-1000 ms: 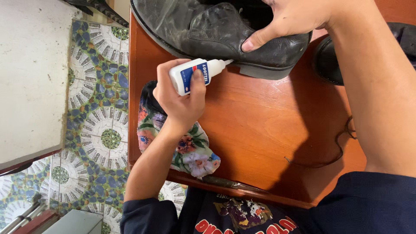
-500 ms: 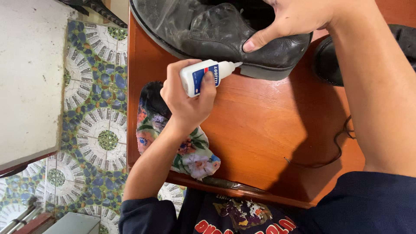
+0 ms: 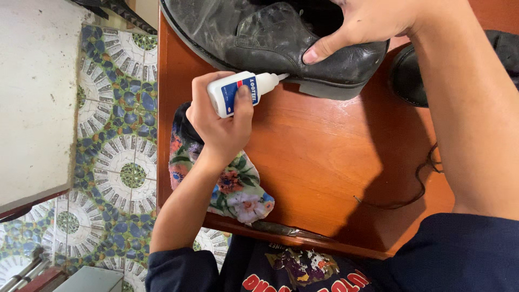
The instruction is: The person applies glue from a small bottle along the sole edges of two black leather shoes placed on a wooden table. They hold each shoe with one hand and run the glue nozzle along the seam with the other, then set the shoes down and repeat on the second shoe.
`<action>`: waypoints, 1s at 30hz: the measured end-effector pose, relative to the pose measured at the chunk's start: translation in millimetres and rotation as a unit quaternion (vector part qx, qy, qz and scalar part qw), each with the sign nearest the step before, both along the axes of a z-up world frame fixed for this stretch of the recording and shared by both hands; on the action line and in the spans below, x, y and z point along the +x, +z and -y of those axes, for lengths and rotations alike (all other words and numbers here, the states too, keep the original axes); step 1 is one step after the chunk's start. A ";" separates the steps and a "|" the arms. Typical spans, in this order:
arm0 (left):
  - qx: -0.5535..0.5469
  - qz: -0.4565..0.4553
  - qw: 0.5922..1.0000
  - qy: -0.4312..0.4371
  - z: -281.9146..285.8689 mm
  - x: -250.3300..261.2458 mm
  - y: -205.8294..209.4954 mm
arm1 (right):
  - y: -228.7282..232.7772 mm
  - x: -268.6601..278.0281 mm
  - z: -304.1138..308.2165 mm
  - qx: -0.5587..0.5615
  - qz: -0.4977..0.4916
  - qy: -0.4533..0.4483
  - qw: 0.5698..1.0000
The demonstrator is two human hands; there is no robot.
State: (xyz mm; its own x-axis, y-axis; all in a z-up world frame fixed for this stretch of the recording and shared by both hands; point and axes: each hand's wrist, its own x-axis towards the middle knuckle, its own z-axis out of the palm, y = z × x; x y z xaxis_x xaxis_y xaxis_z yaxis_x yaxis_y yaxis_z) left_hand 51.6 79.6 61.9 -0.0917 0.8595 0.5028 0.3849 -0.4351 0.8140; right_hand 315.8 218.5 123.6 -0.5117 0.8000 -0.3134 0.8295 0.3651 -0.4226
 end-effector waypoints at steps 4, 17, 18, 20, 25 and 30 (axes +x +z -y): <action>-0.009 0.021 1.000 -0.015 7.6 2.9 7.3 | 8.6 -4.1 1.8 -0.015 0.031 -0.026 0.999; 0.011 -0.018 0.999 -0.028 -2.0 22.8 5.1 | 6.4 -2.7 -0.4 -0.004 -0.030 0.024 0.999; 0.014 -0.013 0.999 -0.030 -2.2 22.7 4.6 | 4.3 -1.5 -1.4 -0.013 -0.015 0.009 1.000; 0.021 -0.005 0.999 -0.033 -1.6 22.5 3.5 | 1.3 0.6 -1.2 -0.030 0.013 -0.022 0.999; 0.017 -0.046 0.999 -0.001 -0.1 18.4 3.8 | 3.5 1.0 1.8 -0.056 0.028 -0.059 0.996; -0.005 -0.020 1.000 0.001 -0.2 13.0 2.7 | 8.0 -2.8 2.3 -0.062 -0.002 -0.047 0.997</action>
